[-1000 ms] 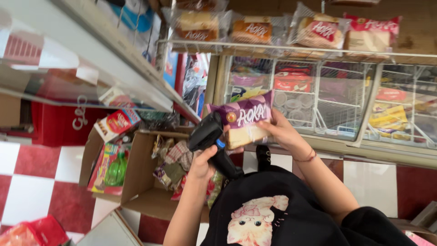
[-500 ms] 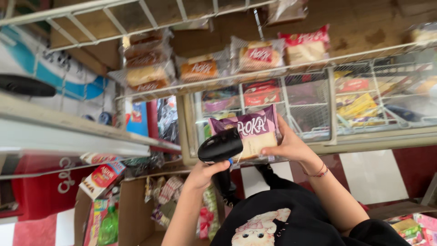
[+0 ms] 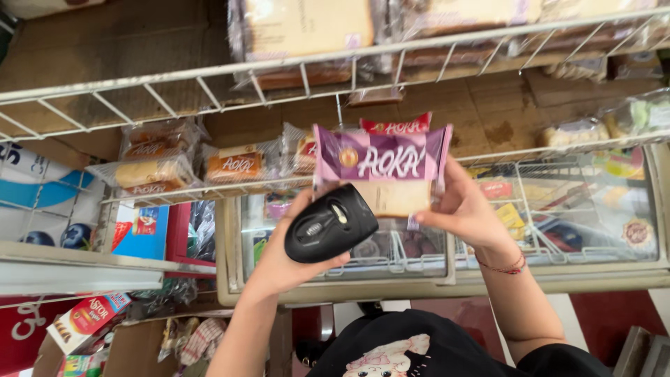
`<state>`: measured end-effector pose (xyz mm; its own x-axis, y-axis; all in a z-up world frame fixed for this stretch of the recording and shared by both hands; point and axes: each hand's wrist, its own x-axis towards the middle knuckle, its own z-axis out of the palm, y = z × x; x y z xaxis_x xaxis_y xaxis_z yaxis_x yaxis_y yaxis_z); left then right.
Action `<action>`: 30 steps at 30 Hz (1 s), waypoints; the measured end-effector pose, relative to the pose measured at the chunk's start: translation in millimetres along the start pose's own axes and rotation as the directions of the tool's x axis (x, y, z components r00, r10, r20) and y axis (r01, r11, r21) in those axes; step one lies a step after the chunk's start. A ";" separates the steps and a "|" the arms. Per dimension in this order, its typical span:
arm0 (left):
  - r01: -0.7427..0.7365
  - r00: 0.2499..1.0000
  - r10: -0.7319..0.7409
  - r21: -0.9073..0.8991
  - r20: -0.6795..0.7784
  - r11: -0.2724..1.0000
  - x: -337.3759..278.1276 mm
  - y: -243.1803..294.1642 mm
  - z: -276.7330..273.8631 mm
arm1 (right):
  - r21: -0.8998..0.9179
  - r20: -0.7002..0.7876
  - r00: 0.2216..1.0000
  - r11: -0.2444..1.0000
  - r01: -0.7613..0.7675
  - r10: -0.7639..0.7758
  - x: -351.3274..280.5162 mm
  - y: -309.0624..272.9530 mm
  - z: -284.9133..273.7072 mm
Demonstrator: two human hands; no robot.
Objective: The person picks up bread packages from a cardboard box, scans them using a handheld scanner, and places them onto a wire shelf.
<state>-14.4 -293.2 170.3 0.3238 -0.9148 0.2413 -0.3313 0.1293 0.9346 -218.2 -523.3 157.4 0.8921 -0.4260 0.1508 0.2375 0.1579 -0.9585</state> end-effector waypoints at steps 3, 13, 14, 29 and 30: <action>0.062 0.994 -0.072 -0.125 -0.078 0.990 25.1 28.8 4.9 | 0.011 -0.040 0.996 0.996 0.084 -0.083 11.5 -32.7 -12.6; -0.304 0.940 0.309 0.056 -0.146 0.951 102.1 93.0 31.9 | -0.224 -0.139 0.838 0.841 0.493 -0.528 32.5 -98.9 -56.6; -0.332 0.931 0.342 0.094 -0.129 0.938 108.0 96.0 35.3 | -0.230 -0.191 0.822 0.839 0.493 -0.536 32.2 -101.1 -60.9; -0.230 0.966 0.235 0.060 -0.111 0.971 97.9 86.9 66.2 | -0.278 -0.257 0.846 0.874 0.398 -0.467 -17.3 -104.7 -50.9; -0.323 0.935 0.335 0.118 -0.113 0.939 95.8 84.2 67.7 | -0.280 -0.263 0.842 0.873 0.400 -0.470 -21.5 -104.9 -48.5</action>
<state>-71.2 -395.9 254.4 0.2915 -0.7693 0.5685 -0.5199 0.3715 0.7692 -280.9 -573.9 243.0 0.5384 -0.6677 0.5141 0.4562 -0.2820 -0.8440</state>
